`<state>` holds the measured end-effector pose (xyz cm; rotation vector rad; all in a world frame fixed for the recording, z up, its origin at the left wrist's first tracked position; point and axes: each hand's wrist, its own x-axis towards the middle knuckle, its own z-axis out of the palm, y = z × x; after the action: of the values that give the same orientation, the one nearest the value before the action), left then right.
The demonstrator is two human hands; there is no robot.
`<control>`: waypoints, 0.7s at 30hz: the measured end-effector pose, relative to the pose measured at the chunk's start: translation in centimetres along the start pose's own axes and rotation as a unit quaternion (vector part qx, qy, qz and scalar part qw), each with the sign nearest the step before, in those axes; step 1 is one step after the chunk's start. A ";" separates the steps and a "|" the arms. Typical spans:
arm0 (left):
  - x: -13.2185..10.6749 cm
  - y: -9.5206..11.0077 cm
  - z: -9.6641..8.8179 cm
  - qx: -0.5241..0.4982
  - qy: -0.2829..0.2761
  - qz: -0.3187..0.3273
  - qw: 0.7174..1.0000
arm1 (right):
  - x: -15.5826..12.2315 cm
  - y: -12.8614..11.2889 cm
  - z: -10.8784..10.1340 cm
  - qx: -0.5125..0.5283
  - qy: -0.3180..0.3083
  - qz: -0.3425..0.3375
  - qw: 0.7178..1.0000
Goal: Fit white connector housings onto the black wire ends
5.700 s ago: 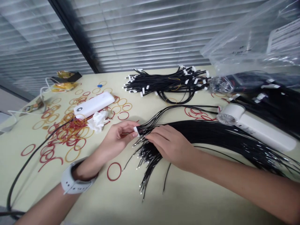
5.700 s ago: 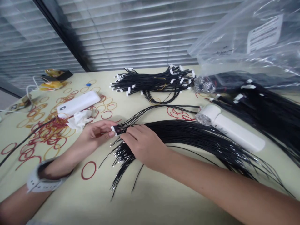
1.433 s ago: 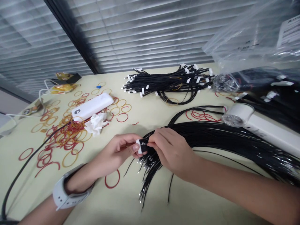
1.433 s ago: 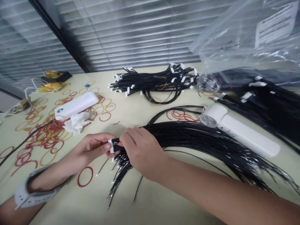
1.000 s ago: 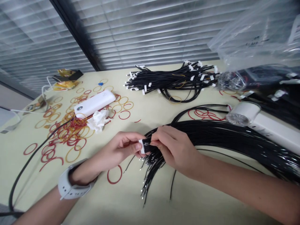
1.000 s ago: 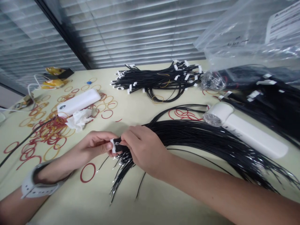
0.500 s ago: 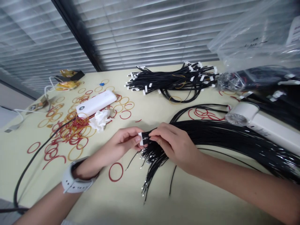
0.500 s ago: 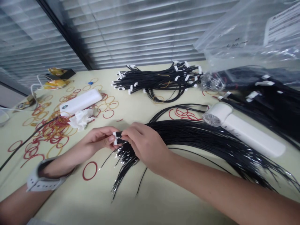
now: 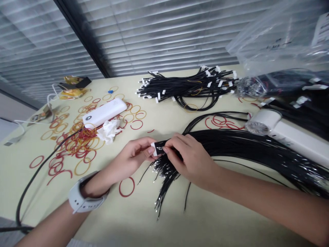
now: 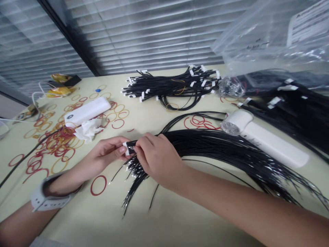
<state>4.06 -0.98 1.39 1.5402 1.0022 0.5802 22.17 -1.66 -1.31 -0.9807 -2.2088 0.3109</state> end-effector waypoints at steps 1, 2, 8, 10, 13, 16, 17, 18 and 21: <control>0.0 0.0 0.0 0.007 -0.001 0.004 1.000 | 0.0 0.1 0.0 0.004 -0.002 0.008 1.000; 0.0 0.0 0.0 0.015 -0.001 0.008 1.000 | 0.0 0.1 0.0 0.004 -0.002 0.011 1.000; -0.1 -0.3 0.0 0.048 0.000 0.020 0.999 | 0.0 0.2 0.0 -0.002 -0.005 0.010 1.000; -0.1 -0.4 0.0 0.053 0.002 0.020 0.998 | 0.0 0.2 0.0 -0.001 -0.004 0.008 1.000; -0.2 -0.4 -0.1 0.062 0.001 0.021 0.998 | 0.1 0.2 -0.1 -0.002 -0.006 0.008 1.000; -0.2 -0.4 -0.1 0.061 -0.001 0.024 0.998 | 0.1 0.2 -0.1 -0.002 -0.010 0.006 1.000; -0.2 -0.4 -0.1 0.060 -0.002 0.023 0.998 | 0.1 0.2 -0.1 -0.002 -0.012 0.003 1.000; -0.2 -0.4 -0.1 0.062 -0.002 0.023 0.998 | 0.1 0.2 -0.1 -0.002 -0.014 0.001 1.000; -0.2 -0.5 -0.1 0.072 -0.003 0.021 0.997 | 0.1 0.2 -0.1 -0.003 -0.015 -0.004 1.000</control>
<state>3.76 -1.13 0.98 1.6921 1.0286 0.5416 22.26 -1.47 -1.31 -0.9756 -2.2417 0.3180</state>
